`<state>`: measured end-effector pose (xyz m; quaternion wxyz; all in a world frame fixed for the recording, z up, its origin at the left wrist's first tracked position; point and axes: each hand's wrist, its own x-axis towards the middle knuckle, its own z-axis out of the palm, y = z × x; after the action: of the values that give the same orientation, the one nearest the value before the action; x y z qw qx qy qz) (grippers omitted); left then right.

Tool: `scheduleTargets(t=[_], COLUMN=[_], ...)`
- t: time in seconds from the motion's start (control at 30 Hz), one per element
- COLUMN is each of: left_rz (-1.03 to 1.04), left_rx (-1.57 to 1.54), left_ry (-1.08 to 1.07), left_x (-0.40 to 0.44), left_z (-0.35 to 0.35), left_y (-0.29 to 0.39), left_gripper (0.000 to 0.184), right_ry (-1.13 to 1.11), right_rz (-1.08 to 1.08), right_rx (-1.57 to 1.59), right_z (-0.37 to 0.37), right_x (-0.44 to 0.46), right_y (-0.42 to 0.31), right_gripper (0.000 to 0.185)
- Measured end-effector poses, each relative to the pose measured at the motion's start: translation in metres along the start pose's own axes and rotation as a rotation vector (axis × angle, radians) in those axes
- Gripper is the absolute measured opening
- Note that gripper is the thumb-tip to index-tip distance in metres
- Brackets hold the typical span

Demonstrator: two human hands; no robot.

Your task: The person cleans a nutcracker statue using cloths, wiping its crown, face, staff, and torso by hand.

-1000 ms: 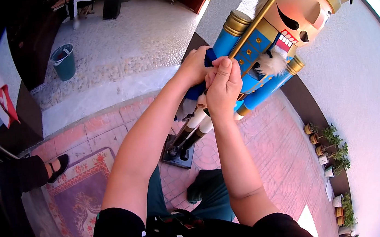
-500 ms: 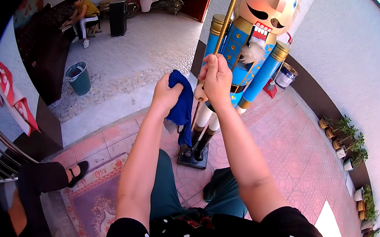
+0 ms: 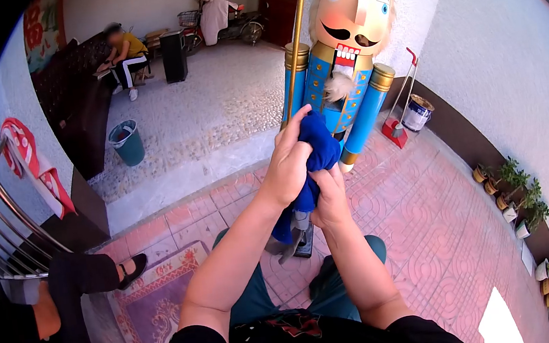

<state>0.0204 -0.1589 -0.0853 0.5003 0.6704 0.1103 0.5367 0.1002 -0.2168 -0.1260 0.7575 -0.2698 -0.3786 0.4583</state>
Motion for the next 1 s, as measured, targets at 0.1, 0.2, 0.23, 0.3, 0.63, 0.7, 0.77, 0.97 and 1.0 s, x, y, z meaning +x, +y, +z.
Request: scheduleTargets(t=[0.1,0.2,0.23,0.3,0.63,0.7,0.77,0.97,1.0], left_rz=[0.156,0.075,0.091,0.097,-0.090,-0.247,-0.308,-0.129,-0.132], left_rx=[0.488,0.623,0.574,0.528,0.936,0.805,0.703,0.763,0.763], left_ry=[-0.023,-0.159,-0.180,-0.176,0.344,0.177,0.053,0.169,0.168], left_x=[-0.005,0.006,0.010,0.015,0.036,0.041,0.041,0.023,0.024], left_z=[0.005,-0.006,-0.010,-0.015,-0.024,-0.022,-0.026,-0.026,-0.026], left_y=[0.001,0.009,0.007,0.003,-0.061,-0.058,-0.079,-0.088,-0.091], left_gripper=[0.051,0.046,0.044,0.045,0.072,0.070,0.059,0.049,0.049], right_ry=[0.087,0.134,0.115,0.075,0.457,0.403,0.371,0.342,0.274], right_rz=[0.056,-0.040,-0.025,-0.031,-1.171,-1.219,-1.204,-1.348,-1.334], right_rx=[0.082,0.024,-0.015,-0.038,-1.238,-1.425,-1.502,-1.595,-1.678], right_z=[-0.007,-0.020,-0.020,-0.012,-0.007,0.000,0.004,0.024,0.031], right_x=[-0.007,-0.001,0.000,0.004,0.085,0.104,0.120,0.133,0.134], right_y=[-0.015,-0.034,-0.049,-0.068,-0.135,-0.140,-0.133,-0.103,-0.097], right_gripper=[0.040,0.032,0.029,0.027,0.032,0.049,0.061,0.048,0.044])
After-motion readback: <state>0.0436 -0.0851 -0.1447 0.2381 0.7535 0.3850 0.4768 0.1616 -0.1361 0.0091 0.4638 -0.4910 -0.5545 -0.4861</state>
